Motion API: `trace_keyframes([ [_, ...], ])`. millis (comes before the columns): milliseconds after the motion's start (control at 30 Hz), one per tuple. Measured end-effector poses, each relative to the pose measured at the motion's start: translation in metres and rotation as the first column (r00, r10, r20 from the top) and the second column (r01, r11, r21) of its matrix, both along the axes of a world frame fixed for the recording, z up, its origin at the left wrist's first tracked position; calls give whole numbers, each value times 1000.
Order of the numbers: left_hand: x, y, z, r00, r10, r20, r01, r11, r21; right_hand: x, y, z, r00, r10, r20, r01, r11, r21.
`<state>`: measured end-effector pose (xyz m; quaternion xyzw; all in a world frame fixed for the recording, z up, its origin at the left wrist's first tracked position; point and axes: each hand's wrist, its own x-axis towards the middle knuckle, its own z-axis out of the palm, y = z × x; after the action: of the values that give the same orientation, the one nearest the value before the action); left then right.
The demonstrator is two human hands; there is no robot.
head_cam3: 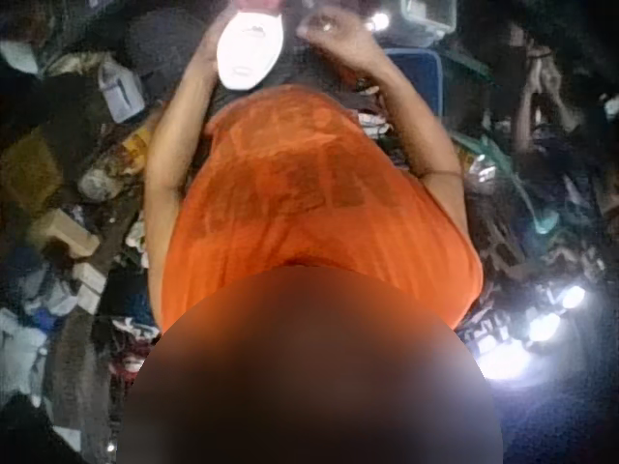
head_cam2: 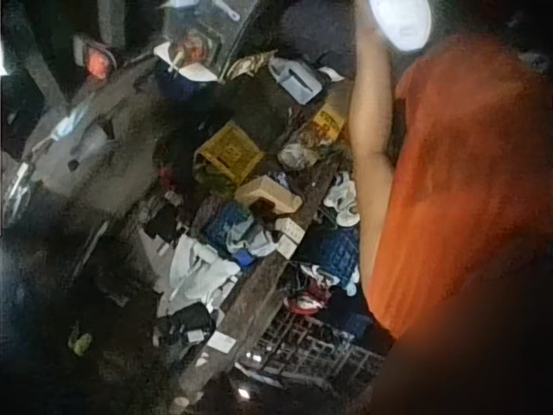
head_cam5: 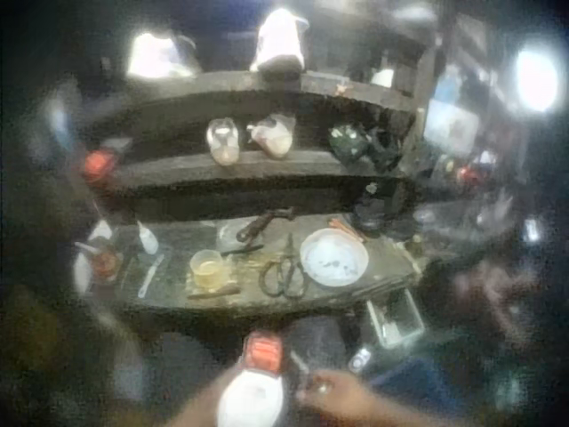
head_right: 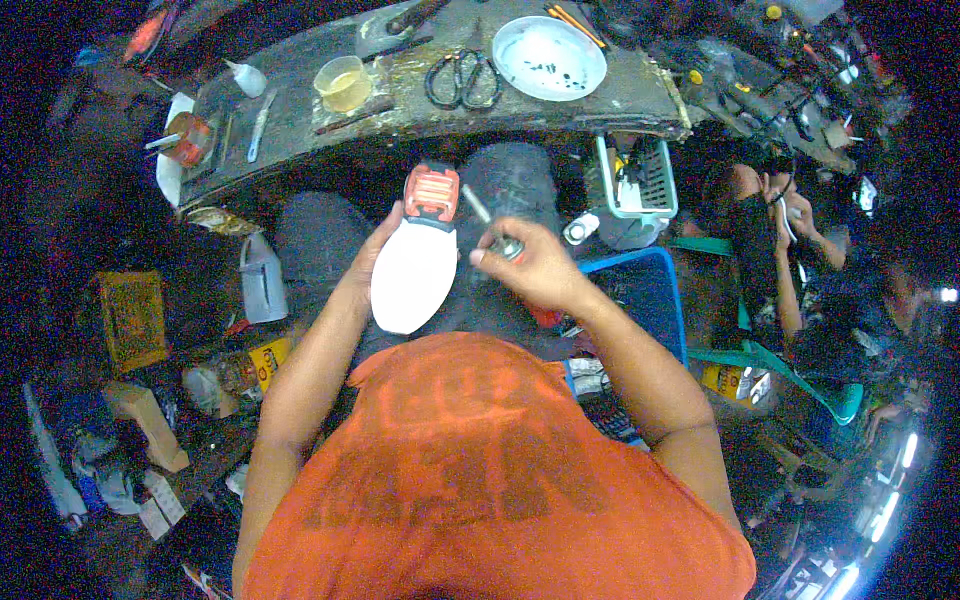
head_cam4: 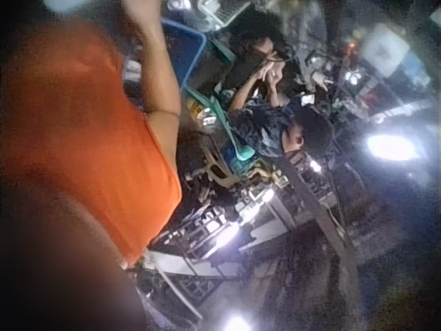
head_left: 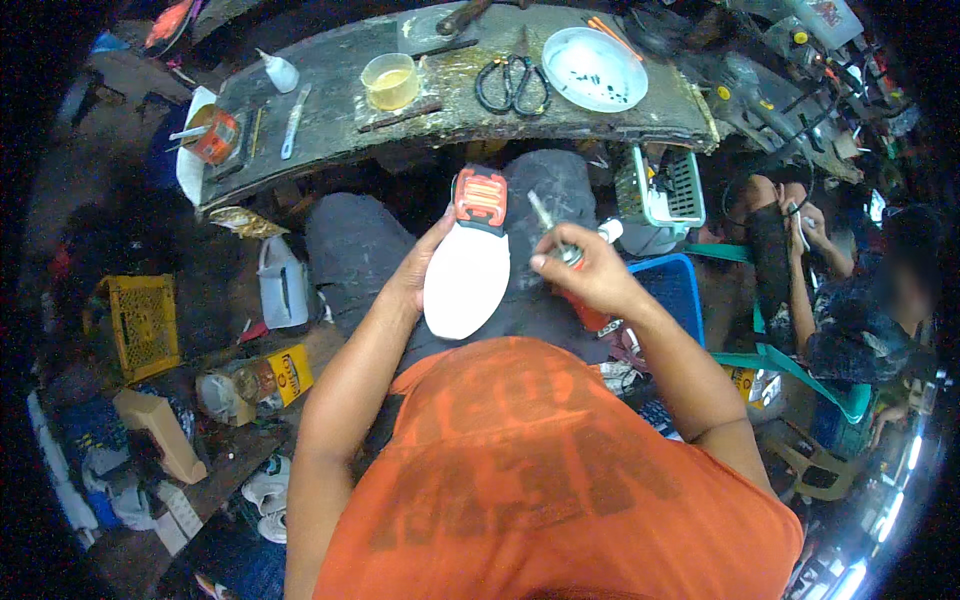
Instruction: The person works on a single slip-on shoe, using a screwdriver to pry and separate the sole from the upper, then applies a liquid with a brush to the sole edge. The person continues prying and pressing the sole along the perimeter of the shoe.
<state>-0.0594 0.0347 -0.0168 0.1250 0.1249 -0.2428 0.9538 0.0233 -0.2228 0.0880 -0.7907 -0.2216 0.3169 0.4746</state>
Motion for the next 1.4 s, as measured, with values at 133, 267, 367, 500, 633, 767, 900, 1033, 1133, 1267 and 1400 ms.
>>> trace_keyframes([
  [133, 4, -5, -16, 994, 8, -109, 12, 984, 179, -6, -10, -6, 994, 77, 78, -47, 944, -326],
  [267, -17, -2, -11, 992, -127, -11, 128, 986, 111, -12, -15, -3, 974, 214, 76, -166, 900, -403],
  [367, -27, -10, -9, 983, -32, -181, 82, 957, 277, -15, -12, -5, 947, 279, 159, -187, 882, -433],
  [500, -28, -26, -16, 986, 136, -92, -125, 985, 117, -18, -9, -7, 949, 286, 135, -186, 849, -495],
  [633, -18, -28, -24, 978, 186, -97, -177, 980, 91, -14, -5, -9, 949, 298, 100, -206, 830, -519],
  [767, -15, -29, -26, 979, 152, -139, -143, 987, 72, -11, -3, -10, 930, 363, 54, -272, 779, -564],
  [900, -17, -30, -30, 963, 190, -192, -195, 981, -8, -14, -3, -11, 924, 367, 110, -245, 787, -567],
  [1033, -17, -27, -39, 982, 144, -124, -156, 984, -90, -17, -2, -10, 904, 404, 144, -257, 780, -571],
  [1133, -17, -27, -43, 986, 143, -92, -152, 982, -109, -18, -1, -10, 891, 423, 167, -266, 782, -563],
  [1267, -17, -28, -44, 984, 167, -60, -169, 985, -30, -17, -1, -13, 913, 379, 152, -234, 789, -568],
  [1400, -15, -28, -46, 984, 163, -69, -165, 986, -23, -19, -2, -14, 895, 421, 150, -273, 781, -562],
])
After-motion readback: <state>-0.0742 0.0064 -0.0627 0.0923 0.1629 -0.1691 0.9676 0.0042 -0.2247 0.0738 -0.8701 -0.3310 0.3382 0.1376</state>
